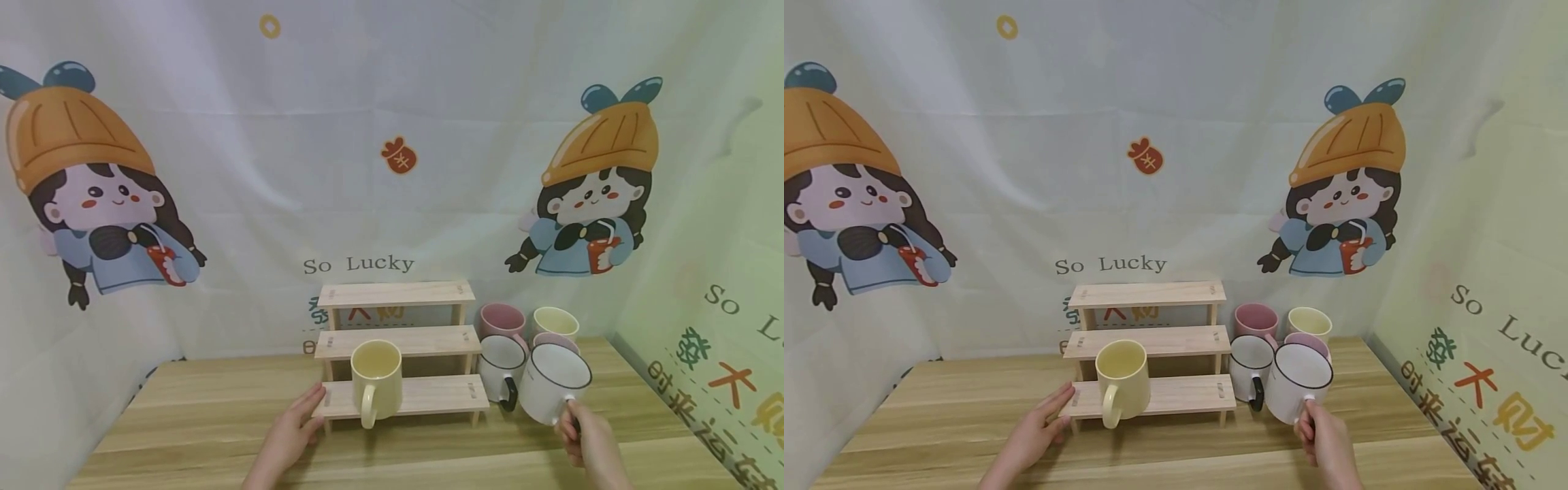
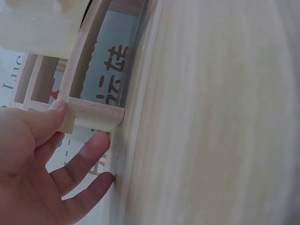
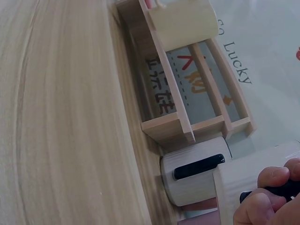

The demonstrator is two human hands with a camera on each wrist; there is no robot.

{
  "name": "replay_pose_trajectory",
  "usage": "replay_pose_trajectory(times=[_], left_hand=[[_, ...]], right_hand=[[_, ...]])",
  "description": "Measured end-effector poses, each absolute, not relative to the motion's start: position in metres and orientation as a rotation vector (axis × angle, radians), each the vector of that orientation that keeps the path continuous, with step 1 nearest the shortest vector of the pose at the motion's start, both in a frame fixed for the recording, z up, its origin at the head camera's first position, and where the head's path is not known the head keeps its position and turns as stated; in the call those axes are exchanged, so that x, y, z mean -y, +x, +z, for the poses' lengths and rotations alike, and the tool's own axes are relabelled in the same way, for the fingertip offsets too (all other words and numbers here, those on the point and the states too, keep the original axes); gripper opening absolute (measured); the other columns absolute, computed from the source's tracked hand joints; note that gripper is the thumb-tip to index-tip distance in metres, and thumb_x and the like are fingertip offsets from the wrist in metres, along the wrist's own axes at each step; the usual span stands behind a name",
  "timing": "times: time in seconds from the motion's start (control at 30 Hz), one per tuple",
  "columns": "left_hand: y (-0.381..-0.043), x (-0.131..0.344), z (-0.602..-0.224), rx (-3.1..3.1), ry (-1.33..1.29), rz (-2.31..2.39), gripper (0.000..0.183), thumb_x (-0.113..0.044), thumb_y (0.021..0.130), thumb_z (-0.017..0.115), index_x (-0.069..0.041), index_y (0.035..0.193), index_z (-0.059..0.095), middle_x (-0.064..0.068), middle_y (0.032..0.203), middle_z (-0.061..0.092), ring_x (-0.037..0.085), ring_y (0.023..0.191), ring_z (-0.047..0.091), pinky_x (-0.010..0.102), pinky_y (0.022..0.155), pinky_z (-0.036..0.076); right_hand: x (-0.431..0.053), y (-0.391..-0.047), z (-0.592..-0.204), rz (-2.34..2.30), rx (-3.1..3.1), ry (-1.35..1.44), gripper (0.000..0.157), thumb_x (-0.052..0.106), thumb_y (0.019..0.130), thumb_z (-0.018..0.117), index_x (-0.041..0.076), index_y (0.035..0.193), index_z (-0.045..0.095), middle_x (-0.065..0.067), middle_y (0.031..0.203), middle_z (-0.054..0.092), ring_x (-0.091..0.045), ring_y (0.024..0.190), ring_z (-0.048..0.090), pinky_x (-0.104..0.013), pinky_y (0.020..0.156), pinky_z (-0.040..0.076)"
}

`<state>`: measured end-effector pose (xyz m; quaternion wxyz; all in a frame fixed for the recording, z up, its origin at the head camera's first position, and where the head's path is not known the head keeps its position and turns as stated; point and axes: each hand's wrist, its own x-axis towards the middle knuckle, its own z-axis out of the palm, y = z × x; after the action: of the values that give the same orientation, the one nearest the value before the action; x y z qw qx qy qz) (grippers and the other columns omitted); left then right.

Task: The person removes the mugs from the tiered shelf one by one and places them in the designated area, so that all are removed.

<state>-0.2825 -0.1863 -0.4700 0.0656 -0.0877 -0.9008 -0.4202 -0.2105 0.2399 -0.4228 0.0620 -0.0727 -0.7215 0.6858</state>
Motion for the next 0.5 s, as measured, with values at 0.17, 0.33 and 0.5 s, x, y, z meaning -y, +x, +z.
replay_pose_trajectory(times=[0.17,0.33,0.5], left_hand=[[-0.280,0.186,-0.468,2.690,-0.296,-1.295,0.051,-0.003,0.088,0.063,-0.002,0.137,0.050,0.014,0.149,0.039,0.011,0.066,0.065,0.016,0.061,0.054],[-0.279,0.186,-0.468,2.681,-0.296,-1.311,0.051,-0.003,0.088,0.063,-0.002,0.137,0.050,0.014,0.149,0.039,0.011,0.059,0.063,0.016,0.060,0.054],[-0.279,0.186,-0.468,2.669,-0.300,-1.329,0.051,-0.002,0.088,0.063,-0.001,0.137,0.050,0.015,0.149,0.039,0.012,0.061,0.063,0.017,0.059,0.054]], right_hand=[[-0.239,-0.210,-0.425,2.008,2.263,-0.283,0.047,0.024,0.102,0.023,0.010,0.057,0.031,0.002,0.052,0.039,-0.008,0.041,0.029,-0.019,0.037,0.025],[-0.237,-0.211,-0.430,1.972,2.293,-0.305,0.048,0.025,0.101,0.024,0.011,0.055,0.032,0.001,0.053,0.040,-0.008,0.041,0.030,-0.018,0.037,0.027],[-0.236,-0.213,-0.438,1.963,2.312,-0.323,0.048,0.025,0.101,0.026,0.011,0.055,0.032,0.001,0.051,0.039,-0.008,0.039,0.029,-0.018,0.036,0.027]])
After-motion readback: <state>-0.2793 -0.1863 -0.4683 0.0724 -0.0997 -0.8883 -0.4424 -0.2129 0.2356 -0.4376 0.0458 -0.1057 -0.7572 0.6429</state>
